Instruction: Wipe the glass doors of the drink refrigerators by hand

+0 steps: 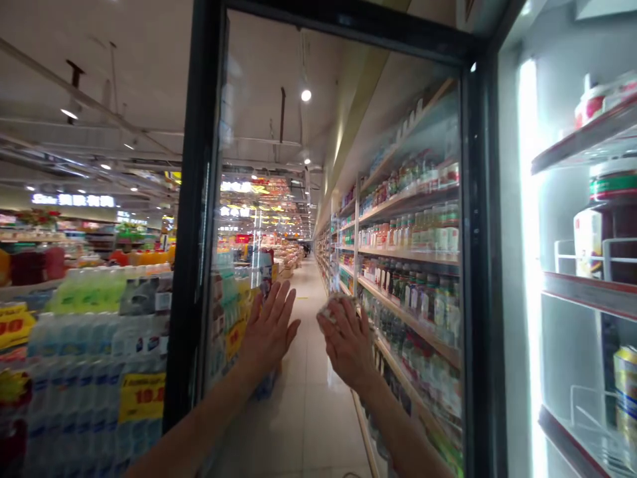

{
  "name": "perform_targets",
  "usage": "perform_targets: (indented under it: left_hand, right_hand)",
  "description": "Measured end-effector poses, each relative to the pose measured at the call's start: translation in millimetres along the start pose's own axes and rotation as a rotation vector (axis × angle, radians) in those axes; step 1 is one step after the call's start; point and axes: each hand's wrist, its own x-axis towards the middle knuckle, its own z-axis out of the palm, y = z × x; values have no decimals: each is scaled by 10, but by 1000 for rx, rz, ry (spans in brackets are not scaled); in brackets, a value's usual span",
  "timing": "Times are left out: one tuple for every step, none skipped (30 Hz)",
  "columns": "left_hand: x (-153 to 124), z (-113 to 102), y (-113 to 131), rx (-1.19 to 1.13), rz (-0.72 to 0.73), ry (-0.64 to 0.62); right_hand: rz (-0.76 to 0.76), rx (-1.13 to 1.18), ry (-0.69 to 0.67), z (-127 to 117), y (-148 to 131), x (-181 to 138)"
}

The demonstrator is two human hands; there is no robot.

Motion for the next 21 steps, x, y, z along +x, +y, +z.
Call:
perform_targets:
  left_hand:
    - [-4, -4, 6, -2, -4, -6]
    - [-8, -8, 16, 0, -10, -13]
    - [-12, -12, 28, 3, -18, -19]
    - [-15, -16, 41, 8, -25, -24]
    - [-15, -18, 53, 11, -31, -27]
    - [-13, -20, 61, 13, -38, -29]
    - [-9, -20, 66, 9, -44, -29]
    - [-4, -20, 66, 0, -48, -28]
    - [0, -19, 65, -12, -49, -25]
    - [-2, -18, 63, -23, -49, -20]
    - [-13, -19, 65, -33, -48, -17]
    - [-37, -21, 73, -38, -47, -13]
    - [-75, -26, 88, -40, -47, -11]
    - [-126, -31, 113, -41, -42, -19]
    - [-188, -38, 144, -44, -29, -31]
    - [-254, -45, 179, -47, -12, -44]
    - [-320, -50, 215, -48, 4, -56]
    - [-378, -53, 246, -47, 18, -66]
    - [-425, -52, 271, -43, 28, -70]
    - [-459, -48, 286, -38, 30, -66]
    - [-479, -42, 292, -37, 25, -59]
  right_hand:
    - [10, -18, 19, -6, 59, -50]
    - [102, -50, 74, -16, 175, -88]
    - [256, -89, 150, -28, 318, -112]
    - [425, -122, 221, -37, 452, -119]
    - [563, -140, 271, -42, 545, -114]
    - [647, -143, 301, -41, 573, -101]
    - [657, -132, 303, -34, 526, -88]
    - [596, -109, 280, -23, 414, -80]
    - [476, -75, 226, -9, 261, -82]
    - [323, -36, 158, 4, 100, -95]
    - [176, 2, 88, 14, -31, -117]
    - [66, 29, 28, 17, -103, -147]
    - [20, 36, 0, 12, -96, -179]
    - [54, 22, 8, -1, -10, -207]
    - [160, -8, 48, -19, 139, -229]
    - [322, -47, 109, -40, 321, -241]
    - [500, -80, 162, -61, 498, -243]
    - [655, -102, 206, -77, 633, -240]
    - [754, -110, 229, -89, 698, -236]
    - [780, -109, 229, -93, 678, -237]
    - [734, -100, 212, -90, 579, -248]
